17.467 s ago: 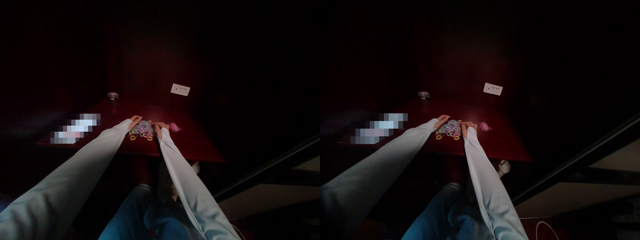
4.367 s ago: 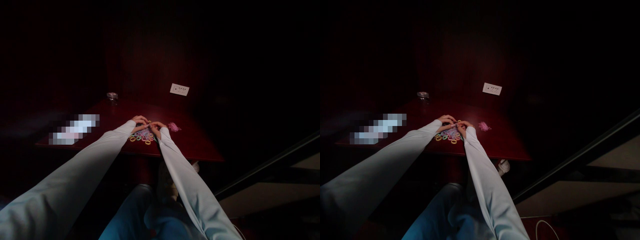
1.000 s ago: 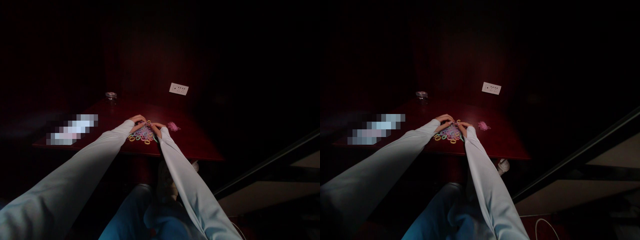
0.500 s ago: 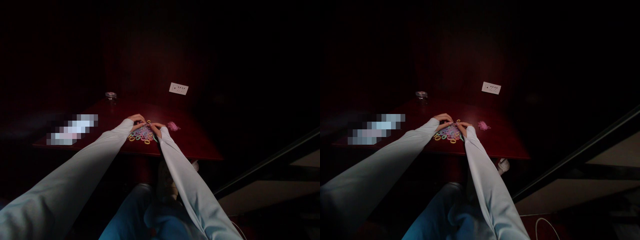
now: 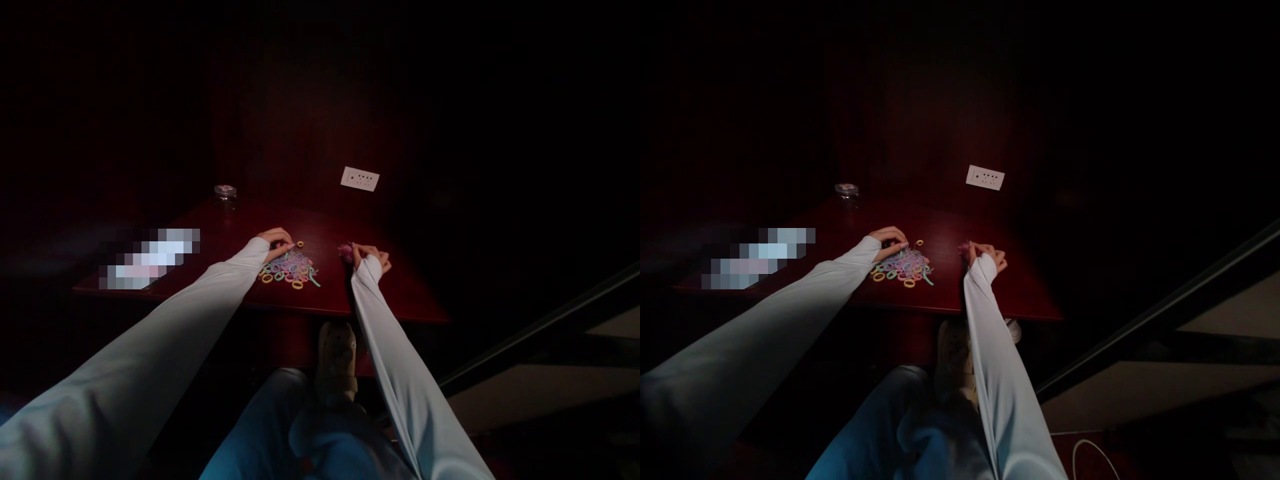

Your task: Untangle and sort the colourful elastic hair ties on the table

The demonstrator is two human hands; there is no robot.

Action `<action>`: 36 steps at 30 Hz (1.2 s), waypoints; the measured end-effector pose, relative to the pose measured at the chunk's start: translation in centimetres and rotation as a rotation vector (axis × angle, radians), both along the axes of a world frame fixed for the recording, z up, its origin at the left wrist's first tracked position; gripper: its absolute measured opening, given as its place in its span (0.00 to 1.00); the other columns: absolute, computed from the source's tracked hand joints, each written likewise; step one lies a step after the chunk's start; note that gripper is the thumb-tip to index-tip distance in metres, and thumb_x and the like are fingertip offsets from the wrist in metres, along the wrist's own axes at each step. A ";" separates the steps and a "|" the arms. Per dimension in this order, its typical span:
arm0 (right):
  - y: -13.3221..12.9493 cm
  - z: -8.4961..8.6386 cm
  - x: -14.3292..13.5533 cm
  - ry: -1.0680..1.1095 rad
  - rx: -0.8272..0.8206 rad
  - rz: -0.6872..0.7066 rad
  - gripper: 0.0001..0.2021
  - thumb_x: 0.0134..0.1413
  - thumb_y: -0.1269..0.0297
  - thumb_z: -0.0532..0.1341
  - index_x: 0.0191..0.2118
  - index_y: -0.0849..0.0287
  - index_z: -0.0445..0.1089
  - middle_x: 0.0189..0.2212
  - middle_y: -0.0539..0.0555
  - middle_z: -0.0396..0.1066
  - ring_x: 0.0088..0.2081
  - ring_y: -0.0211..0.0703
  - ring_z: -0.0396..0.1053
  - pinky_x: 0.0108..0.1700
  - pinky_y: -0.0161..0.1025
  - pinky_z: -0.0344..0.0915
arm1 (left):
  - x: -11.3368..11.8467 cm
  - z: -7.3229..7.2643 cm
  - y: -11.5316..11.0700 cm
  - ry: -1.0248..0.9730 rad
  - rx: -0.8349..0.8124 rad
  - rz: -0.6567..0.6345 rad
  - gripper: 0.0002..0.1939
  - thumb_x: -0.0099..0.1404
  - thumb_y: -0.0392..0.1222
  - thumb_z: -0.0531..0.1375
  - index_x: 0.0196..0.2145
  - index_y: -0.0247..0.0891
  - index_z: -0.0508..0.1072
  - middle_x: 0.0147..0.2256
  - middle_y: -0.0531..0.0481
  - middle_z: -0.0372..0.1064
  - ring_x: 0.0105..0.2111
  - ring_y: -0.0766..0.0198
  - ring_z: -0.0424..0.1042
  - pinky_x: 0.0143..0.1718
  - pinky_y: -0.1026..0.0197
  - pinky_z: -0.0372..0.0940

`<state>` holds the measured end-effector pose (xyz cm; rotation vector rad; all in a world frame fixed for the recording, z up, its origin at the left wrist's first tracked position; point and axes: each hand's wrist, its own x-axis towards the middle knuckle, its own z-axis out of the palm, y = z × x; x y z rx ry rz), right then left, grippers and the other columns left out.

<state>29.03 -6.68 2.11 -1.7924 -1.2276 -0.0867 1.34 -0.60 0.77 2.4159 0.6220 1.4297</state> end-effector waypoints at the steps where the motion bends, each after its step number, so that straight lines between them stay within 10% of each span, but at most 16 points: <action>1: -0.2 0.0 1.1 -0.008 -0.012 -0.055 0.17 0.62 0.49 0.58 0.39 0.51 0.82 0.47 0.55 0.77 0.53 0.56 0.57 0.56 0.53 0.45 | 0.0 0.0 0.0 0.003 -0.003 -0.001 0.17 0.68 0.52 0.60 0.31 0.36 0.77 0.33 0.46 0.75 0.27 0.66 0.69 0.29 0.64 0.65; 18: 0.6 -0.6 2.4 0.069 0.123 -0.242 0.16 0.63 0.59 0.54 0.43 0.47 0.80 0.52 0.53 0.70 0.53 0.53 0.55 0.55 0.51 0.48 | 0.2 0.0 0.0 -0.008 0.008 -0.005 0.17 0.68 0.53 0.60 0.31 0.36 0.77 0.33 0.46 0.76 0.27 0.66 0.68 0.28 0.64 0.64; 30: -1.2 -0.3 -6.5 -0.377 0.072 0.513 0.13 0.55 0.47 0.67 0.44 0.41 0.80 0.57 0.50 0.68 0.55 0.55 0.54 0.57 0.52 0.49 | 0.3 0.5 -0.4 -0.053 0.008 -0.009 0.20 0.68 0.58 0.61 0.32 0.37 0.80 0.35 0.44 0.77 0.33 0.62 0.74 0.32 0.61 0.68; 36: -1.1 -0.7 -7.4 -0.468 0.010 0.647 0.15 0.55 0.44 0.67 0.44 0.41 0.81 0.60 0.49 0.66 0.57 0.57 0.53 0.60 0.54 0.48 | 0.1 0.9 -0.5 0.026 -0.041 0.000 0.21 0.66 0.60 0.62 0.32 0.39 0.82 0.37 0.44 0.77 0.38 0.59 0.75 0.40 0.58 0.70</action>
